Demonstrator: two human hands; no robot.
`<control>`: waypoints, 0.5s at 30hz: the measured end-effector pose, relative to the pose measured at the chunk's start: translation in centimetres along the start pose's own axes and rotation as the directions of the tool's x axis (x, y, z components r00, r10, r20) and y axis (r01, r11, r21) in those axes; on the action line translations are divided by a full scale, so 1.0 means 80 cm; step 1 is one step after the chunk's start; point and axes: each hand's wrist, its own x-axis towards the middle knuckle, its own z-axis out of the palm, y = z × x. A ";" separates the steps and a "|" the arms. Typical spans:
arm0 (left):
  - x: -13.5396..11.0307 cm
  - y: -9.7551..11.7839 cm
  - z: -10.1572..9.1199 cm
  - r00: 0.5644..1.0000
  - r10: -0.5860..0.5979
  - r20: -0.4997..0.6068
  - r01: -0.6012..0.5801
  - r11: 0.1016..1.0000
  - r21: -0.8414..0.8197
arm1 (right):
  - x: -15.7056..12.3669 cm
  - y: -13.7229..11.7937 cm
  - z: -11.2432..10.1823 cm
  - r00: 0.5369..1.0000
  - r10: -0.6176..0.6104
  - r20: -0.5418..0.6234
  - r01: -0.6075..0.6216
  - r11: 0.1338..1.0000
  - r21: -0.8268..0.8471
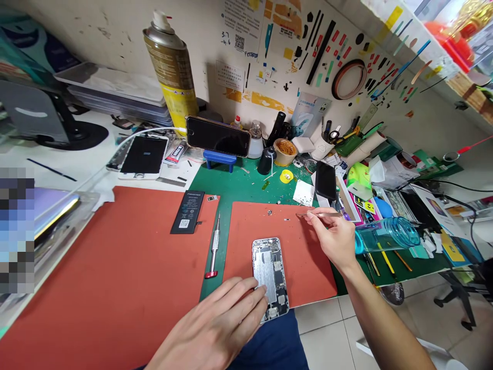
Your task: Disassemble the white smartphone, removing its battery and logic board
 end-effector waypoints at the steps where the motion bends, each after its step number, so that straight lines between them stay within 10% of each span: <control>1: 0.001 0.000 -0.001 1.000 0.007 -0.002 -0.007 1.000 0.000 | 0.000 0.000 0.000 1.000 0.003 0.003 -0.003 1.000 -0.003; 15: -0.001 0.000 0.001 1.000 -0.008 -0.013 0.008 1.000 0.004 | -0.003 -0.019 -0.017 0.996 -0.034 -0.081 0.033 0.999 -0.020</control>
